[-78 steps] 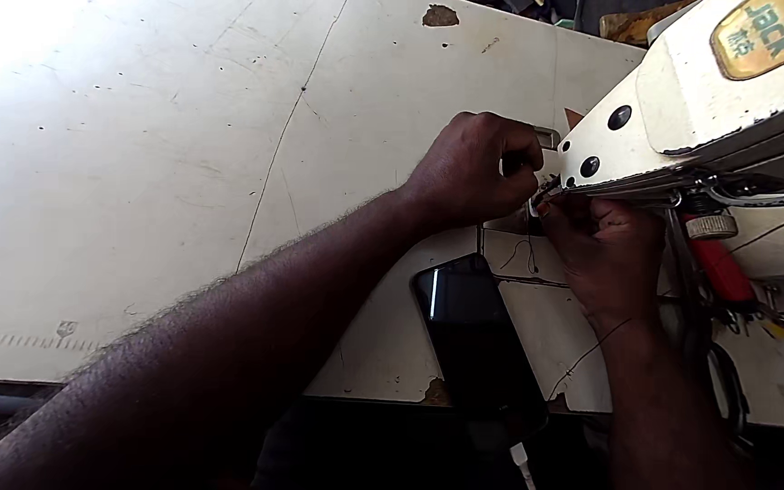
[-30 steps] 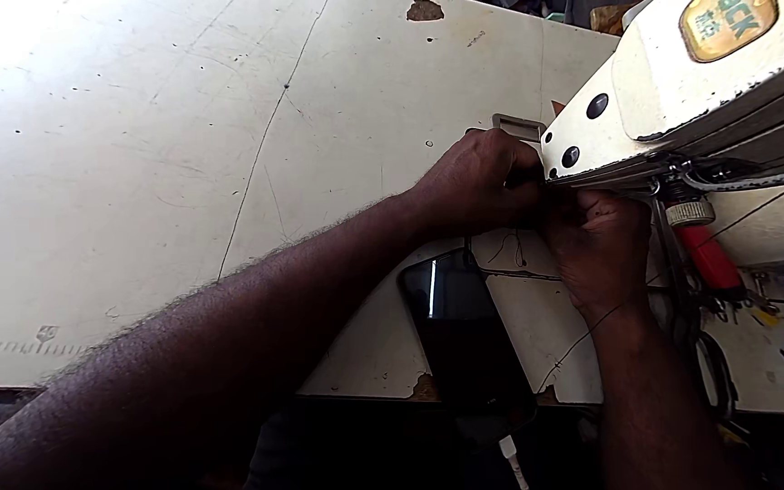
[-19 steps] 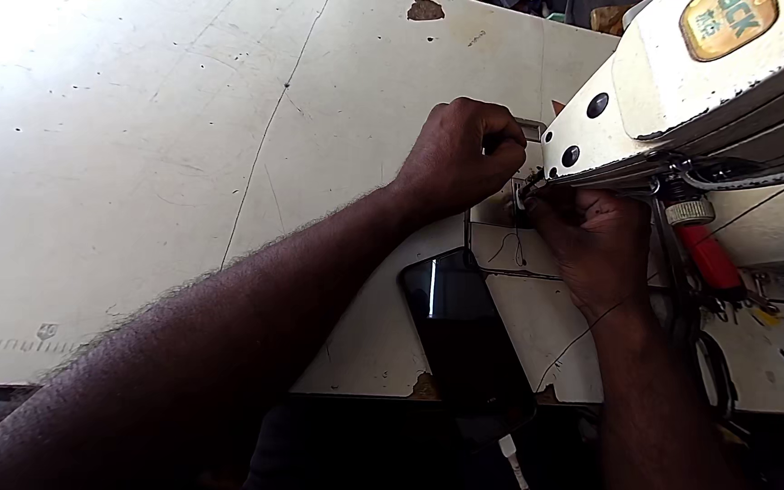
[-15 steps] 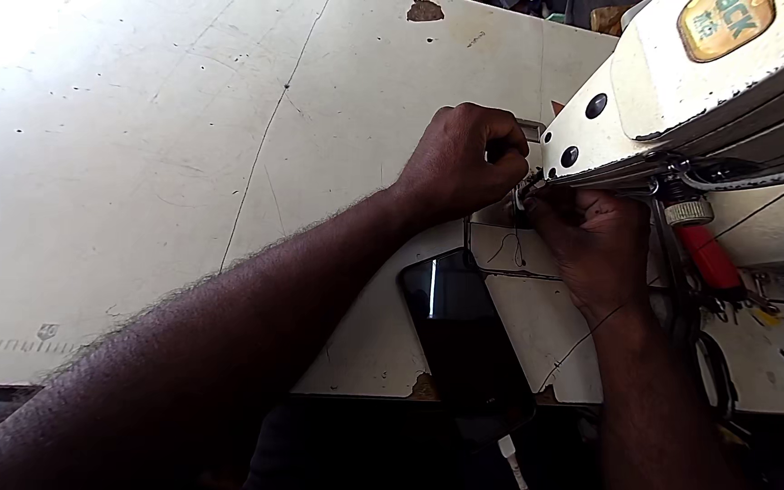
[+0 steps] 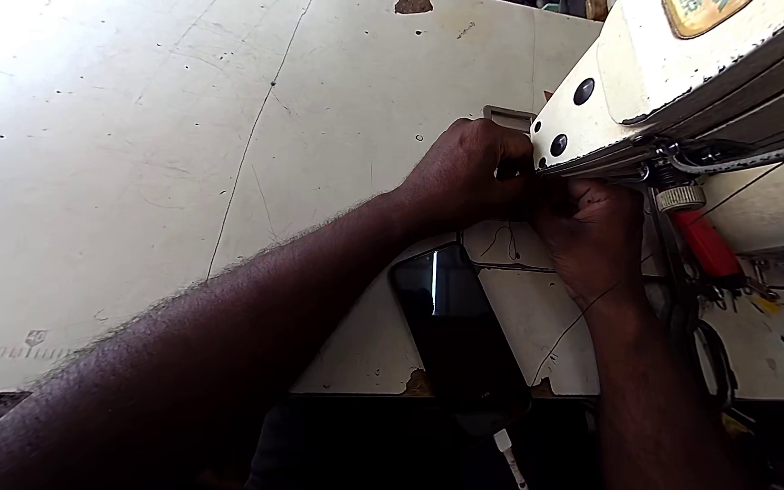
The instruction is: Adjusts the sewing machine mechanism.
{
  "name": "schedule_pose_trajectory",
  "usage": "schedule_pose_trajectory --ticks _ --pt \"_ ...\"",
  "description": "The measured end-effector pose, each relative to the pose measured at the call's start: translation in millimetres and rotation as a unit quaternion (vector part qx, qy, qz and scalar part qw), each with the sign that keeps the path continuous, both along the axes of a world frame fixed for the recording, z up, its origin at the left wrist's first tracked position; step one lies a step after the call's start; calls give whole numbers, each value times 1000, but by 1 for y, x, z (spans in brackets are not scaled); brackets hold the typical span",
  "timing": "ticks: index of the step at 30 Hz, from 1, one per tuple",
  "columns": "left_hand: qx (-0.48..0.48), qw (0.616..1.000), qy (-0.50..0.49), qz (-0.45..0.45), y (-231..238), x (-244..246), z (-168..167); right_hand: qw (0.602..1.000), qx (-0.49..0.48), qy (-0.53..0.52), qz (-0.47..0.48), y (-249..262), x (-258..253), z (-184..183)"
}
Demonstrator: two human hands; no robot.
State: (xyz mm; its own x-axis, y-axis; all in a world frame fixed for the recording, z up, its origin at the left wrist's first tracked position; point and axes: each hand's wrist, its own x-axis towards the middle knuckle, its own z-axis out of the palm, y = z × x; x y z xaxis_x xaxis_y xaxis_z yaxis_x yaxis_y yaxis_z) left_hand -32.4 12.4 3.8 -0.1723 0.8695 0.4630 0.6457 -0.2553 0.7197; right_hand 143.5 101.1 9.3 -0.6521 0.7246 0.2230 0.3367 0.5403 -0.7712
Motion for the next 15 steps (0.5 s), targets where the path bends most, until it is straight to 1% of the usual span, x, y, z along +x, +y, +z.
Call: schedule_pose_trajectory --ticks 3,8,12,13,15 --pt "-15 1000 -4 2 -1 1 2 1000 1 2 2 1 0 -1" --pt "-30 999 20 24 -1 5 3 1000 7 -3 2 1 0 0" --pt "-44 998 -8 36 -1 9 4 1000 3 9 13 5 4 -1" --pt "-44 998 -11 35 -1 10 4 1000 -3 22 8 7 7 -1" --pt "-39 999 -12 36 -2 11 4 997 2 80 1 11 19 5"
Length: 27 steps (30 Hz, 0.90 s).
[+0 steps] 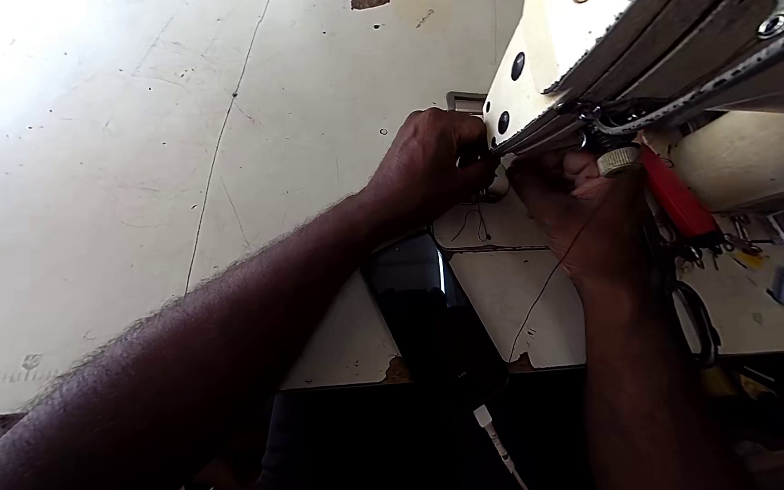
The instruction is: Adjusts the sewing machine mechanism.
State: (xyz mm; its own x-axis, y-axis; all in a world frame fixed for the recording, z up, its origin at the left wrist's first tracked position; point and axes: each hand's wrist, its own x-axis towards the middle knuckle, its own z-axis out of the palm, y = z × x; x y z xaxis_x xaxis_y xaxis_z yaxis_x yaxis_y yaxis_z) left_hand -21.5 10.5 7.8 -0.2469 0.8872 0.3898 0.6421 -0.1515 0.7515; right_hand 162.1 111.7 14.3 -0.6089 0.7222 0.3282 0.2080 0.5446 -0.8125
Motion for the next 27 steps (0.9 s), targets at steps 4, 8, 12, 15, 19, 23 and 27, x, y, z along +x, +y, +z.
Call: schedule_pose_trajectory --ticks 4,8,12,15,19,23,27 --pt "-6 1000 11 3 -1 0 2 987 138 -66 -54 16 33 13" --pt "-21 999 22 33 -2 6 3 953 193 -231 -37 30 39 19" --pt "-25 998 34 49 -2 9 2 930 200 -306 -27 37 28 25" --pt "-21 997 43 59 -1 11 1 928 201 -312 -1 46 24 25" --pt "-30 996 32 82 -2 17 3 949 216 -229 18 51 31 13" --pt "-40 995 24 88 -3 19 3 965 210 -153 26 57 47 10" --pt "-37 995 29 86 -2 19 3 961 237 -143 30 59 51 12"
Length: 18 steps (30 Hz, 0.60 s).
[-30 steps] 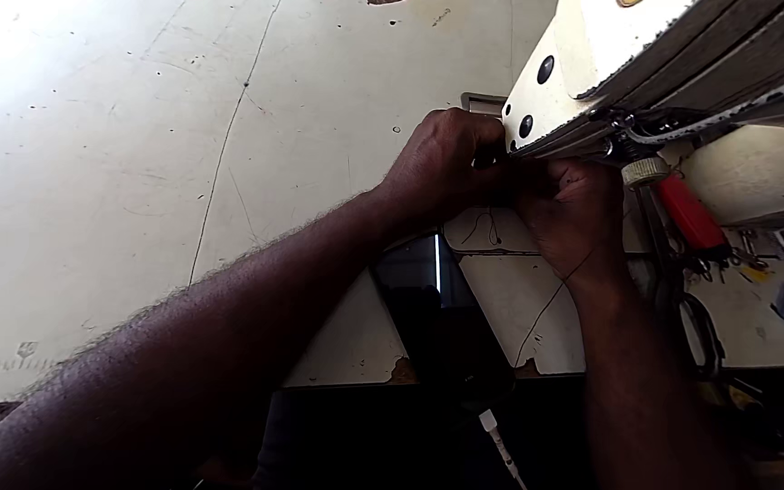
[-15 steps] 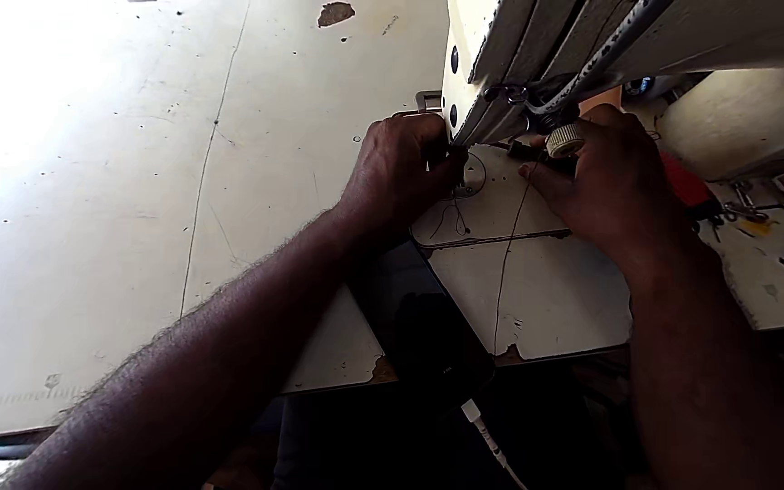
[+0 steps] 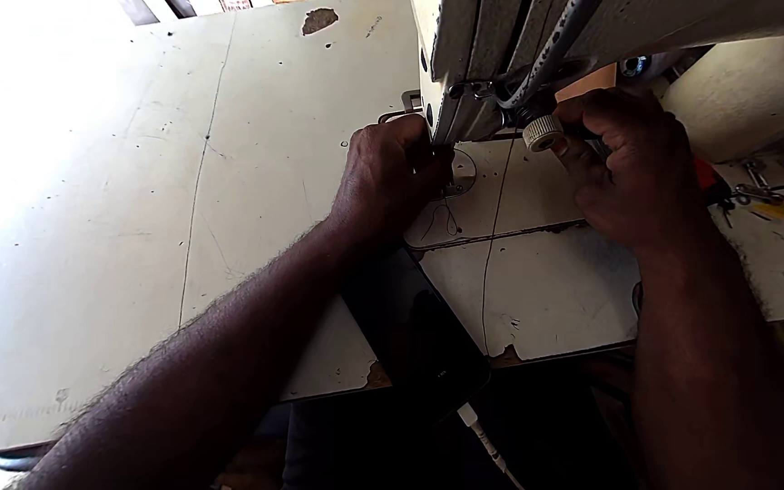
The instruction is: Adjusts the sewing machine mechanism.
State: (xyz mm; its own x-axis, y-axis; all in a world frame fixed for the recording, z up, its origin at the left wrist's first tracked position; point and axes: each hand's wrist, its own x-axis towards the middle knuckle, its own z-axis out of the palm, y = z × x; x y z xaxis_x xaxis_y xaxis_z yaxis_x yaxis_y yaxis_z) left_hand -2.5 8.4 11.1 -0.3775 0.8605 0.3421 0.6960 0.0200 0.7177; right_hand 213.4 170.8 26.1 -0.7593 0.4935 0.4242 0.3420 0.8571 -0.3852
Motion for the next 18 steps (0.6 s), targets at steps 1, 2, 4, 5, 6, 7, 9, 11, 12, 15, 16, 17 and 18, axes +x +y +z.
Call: schedule_pose_trajectory --ticks 1,2,4,5,6,7,9,11,12,15,16,17,18 --pt "3 1000 4 -3 0 -1 0 1000 9 8 3 0 0 0" --pt "7 1000 6 -7 0 -1 -1 1000 16 20 8 0 0 0" --pt "9 1000 9 -10 0 -2 -2 999 26 41 21 1 -2 -2" --pt "10 1000 8 -9 0 -2 -2 998 29 47 27 1 -3 -2" --pt "11 1000 5 -10 1 -3 -2 998 31 52 32 1 -4 -2" --pt "10 1000 2 -12 0 -3 -2 997 33 55 37 1 -5 -3" --pt "13 1000 -3 -20 0 -4 -2 997 34 56 40 0 -7 -3" --pt "18 999 -6 -28 0 -5 -4 997 34 52 35 -2 -7 -4" --pt "19 999 -8 -32 0 -5 -4 998 32 49 32 -3 -8 -4" --pt "18 999 -15 -32 1 -5 -4 998 33 49 26 -3 -9 -5" --pt "17 999 -17 -32 1 -5 -5 998 36 49 27 -3 -10 -5" --pt "16 999 -20 -31 1 -5 -5 998 38 49 29 -2 -10 -5" --pt "16 999 -22 -31 1 -5 -5 997 41 50 32 -2 -10 -5"
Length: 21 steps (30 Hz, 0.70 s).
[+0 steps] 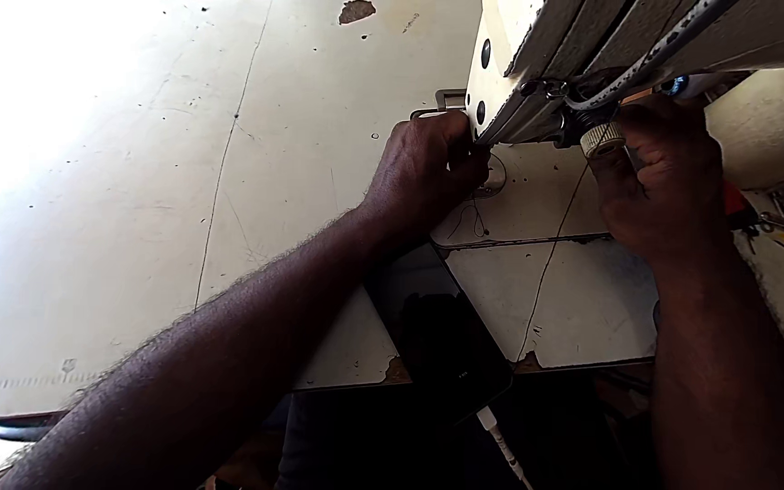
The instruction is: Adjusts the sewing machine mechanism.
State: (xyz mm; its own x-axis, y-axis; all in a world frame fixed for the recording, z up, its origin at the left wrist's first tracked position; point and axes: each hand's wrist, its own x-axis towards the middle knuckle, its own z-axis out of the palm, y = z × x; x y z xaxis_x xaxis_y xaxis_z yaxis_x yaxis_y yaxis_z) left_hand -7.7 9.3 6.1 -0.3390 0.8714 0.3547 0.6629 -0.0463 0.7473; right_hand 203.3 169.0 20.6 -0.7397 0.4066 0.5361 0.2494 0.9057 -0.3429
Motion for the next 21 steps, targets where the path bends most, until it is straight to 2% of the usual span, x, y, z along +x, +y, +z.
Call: schedule_pose_trajectory --ticks 21 --pt "5 1000 -5 -5 0 0 0 1000 -10 -1 3 -1 -1 0"
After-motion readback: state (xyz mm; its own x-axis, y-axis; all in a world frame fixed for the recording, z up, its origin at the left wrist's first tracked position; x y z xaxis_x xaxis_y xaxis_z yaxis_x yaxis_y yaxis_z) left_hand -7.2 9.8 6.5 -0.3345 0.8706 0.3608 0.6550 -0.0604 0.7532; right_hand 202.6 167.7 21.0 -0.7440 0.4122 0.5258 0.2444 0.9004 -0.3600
